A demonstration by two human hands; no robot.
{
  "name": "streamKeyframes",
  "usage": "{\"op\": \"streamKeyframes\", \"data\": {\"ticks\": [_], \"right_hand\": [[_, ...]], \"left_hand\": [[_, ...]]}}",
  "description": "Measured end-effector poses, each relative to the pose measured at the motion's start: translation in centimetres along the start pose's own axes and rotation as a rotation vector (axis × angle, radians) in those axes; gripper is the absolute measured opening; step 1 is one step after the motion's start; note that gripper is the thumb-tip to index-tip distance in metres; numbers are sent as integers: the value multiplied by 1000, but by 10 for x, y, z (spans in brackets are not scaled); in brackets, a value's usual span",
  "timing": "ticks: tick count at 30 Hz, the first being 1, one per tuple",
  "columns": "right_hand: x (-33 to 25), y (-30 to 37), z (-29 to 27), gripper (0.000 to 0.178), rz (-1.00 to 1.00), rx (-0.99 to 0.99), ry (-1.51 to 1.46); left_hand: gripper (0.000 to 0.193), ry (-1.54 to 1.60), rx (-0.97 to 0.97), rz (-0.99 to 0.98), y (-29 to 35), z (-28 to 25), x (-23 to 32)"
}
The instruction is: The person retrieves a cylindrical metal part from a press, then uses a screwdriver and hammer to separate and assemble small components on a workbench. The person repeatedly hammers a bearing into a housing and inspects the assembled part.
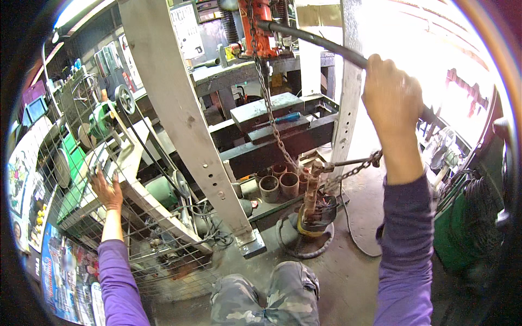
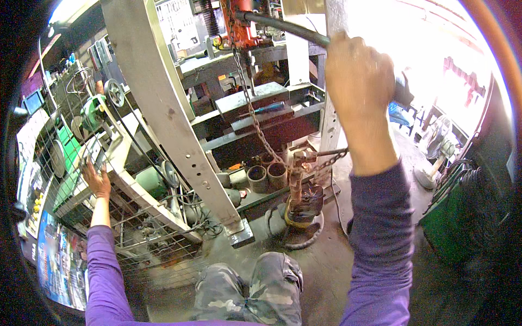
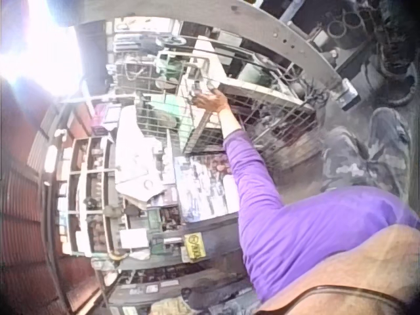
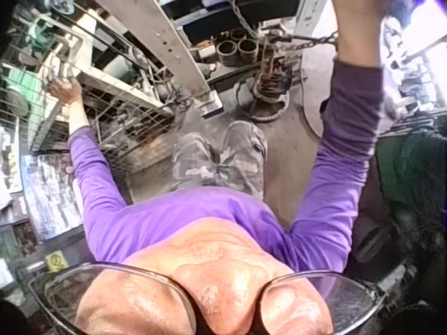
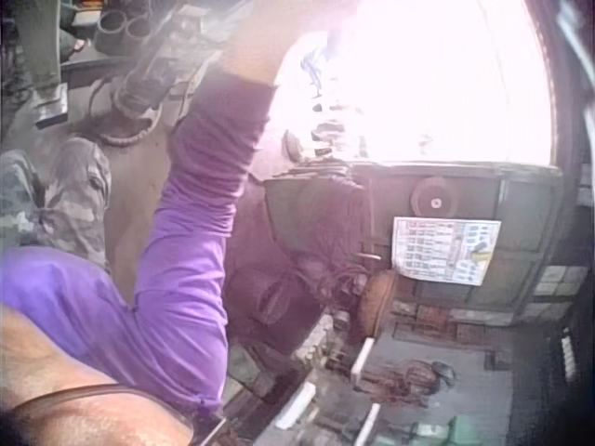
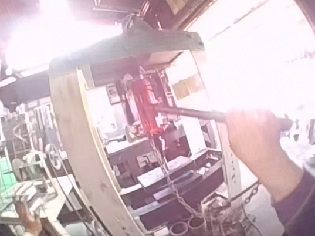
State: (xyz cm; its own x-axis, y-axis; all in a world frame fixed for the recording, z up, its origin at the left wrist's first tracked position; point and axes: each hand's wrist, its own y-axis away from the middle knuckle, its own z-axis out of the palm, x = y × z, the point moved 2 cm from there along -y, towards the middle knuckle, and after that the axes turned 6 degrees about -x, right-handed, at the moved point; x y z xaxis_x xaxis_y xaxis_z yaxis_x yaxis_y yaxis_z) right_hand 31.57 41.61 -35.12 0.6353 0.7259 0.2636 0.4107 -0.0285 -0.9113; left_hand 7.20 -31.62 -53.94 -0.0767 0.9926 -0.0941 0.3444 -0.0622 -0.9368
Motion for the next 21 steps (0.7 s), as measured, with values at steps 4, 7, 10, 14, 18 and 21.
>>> {"op": "streamKeyframes", "data": {"ticks": [4, 7, 10, 14, 18, 21], "right_hand": [[-4, -8, -25, 8, 7, -94, 23], [-2, -16, -37, 7, 68, -390, -72], [6, -30, -42, 14, 73, -763, -213], [41, -64, -53, 30, 65, -1091, -511], [99, -71, -97, 35, 170, -1171, -548], [150, -33, -147, 35, 315, -1359, -580]], "left_hand": [[78, 99, -160, -20, 4, -23, 10], [85, 169, -273, -7, -7, -58, 28], [98, 281, -648, -157, -30, -100, 43], [109, 190, -1047, -199, -78, -156, 62], [104, 312, -947, -256, -101, -227, 88], [74, 505, -1018, -357, -87, -286, 125]]}}
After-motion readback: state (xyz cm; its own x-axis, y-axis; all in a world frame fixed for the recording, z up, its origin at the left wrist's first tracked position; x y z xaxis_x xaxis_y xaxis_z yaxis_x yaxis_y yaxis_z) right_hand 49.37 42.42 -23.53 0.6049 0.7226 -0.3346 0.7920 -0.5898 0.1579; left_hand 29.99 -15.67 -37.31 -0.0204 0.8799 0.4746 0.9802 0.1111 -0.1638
